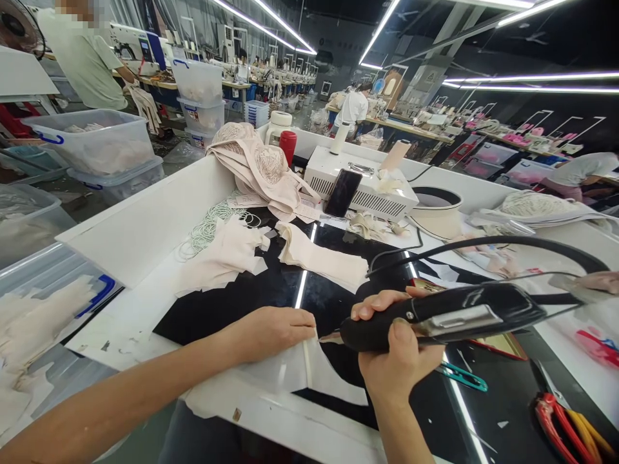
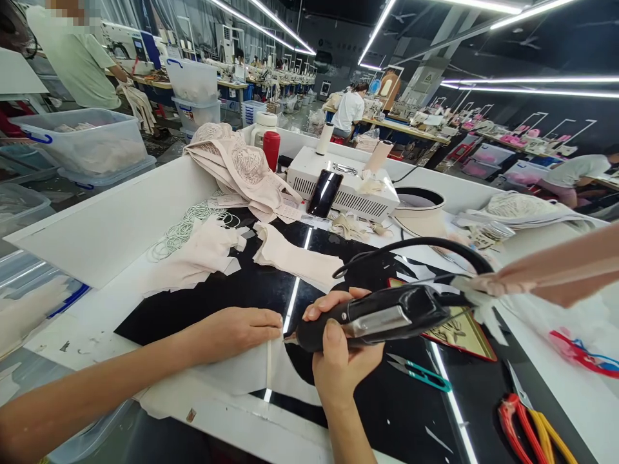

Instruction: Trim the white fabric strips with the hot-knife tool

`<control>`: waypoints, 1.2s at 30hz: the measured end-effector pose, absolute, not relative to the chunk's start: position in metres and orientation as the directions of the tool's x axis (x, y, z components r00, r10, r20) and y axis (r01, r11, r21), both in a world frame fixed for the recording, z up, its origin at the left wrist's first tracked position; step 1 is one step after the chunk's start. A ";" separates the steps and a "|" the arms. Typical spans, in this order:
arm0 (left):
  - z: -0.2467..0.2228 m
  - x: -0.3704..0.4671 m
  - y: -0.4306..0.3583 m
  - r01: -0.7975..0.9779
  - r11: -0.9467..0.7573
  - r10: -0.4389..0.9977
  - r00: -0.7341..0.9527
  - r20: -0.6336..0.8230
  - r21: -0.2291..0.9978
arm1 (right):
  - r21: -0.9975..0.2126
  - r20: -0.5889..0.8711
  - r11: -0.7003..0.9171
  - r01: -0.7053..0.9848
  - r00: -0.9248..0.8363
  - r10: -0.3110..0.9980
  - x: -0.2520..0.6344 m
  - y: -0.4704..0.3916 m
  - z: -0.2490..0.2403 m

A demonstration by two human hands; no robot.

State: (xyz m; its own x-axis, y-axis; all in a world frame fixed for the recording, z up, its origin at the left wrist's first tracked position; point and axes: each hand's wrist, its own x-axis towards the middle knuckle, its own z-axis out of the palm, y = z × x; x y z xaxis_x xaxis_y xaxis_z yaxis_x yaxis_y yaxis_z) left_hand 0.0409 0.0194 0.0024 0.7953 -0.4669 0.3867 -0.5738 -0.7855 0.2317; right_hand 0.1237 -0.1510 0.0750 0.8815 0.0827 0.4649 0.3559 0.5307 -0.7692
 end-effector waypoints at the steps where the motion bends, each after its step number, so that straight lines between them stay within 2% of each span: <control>1: 0.002 0.041 0.020 -0.574 -0.785 -0.468 0.795 0.385 0.232 | -0.769 0.464 0.531 0.355 0.882 0.083 0.123 -0.151 0.075; 5: 0.002 0.041 0.022 -0.590 -0.779 -0.477 0.777 0.410 0.213 | -0.775 0.455 0.531 0.344 0.886 0.091 0.123 -0.153 0.077; 10: 0.014 0.042 0.019 -0.639 -0.763 -0.529 0.706 0.472 0.100 | -0.775 0.446 0.523 0.354 0.893 0.055 0.121 -0.163 0.085; 17: 0.026 0.037 -0.003 -0.634 -0.773 -0.568 0.715 0.409 0.035 | -0.770 0.451 0.537 0.345 0.890 0.074 0.118 -0.167 0.082; 27: 0.012 0.021 0.001 -0.565 -0.793 -0.461 0.801 0.382 0.228 | -0.775 0.482 0.517 0.365 0.869 0.108 0.117 -0.161 0.073; 36: 0.014 0.018 0.000 -0.573 -0.803 -0.479 0.784 0.396 0.163 | -0.768 0.497 0.527 0.365 0.858 0.130 0.114 -0.161 0.071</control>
State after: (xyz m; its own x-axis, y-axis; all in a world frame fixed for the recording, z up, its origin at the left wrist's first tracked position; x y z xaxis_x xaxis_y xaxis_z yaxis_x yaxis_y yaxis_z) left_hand 0.0176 0.0004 0.0144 0.7836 -0.4787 0.3959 -0.5730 -0.8032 0.1628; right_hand 0.1140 -0.1611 0.0705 0.8580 0.1300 0.4970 0.3650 0.5265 -0.7678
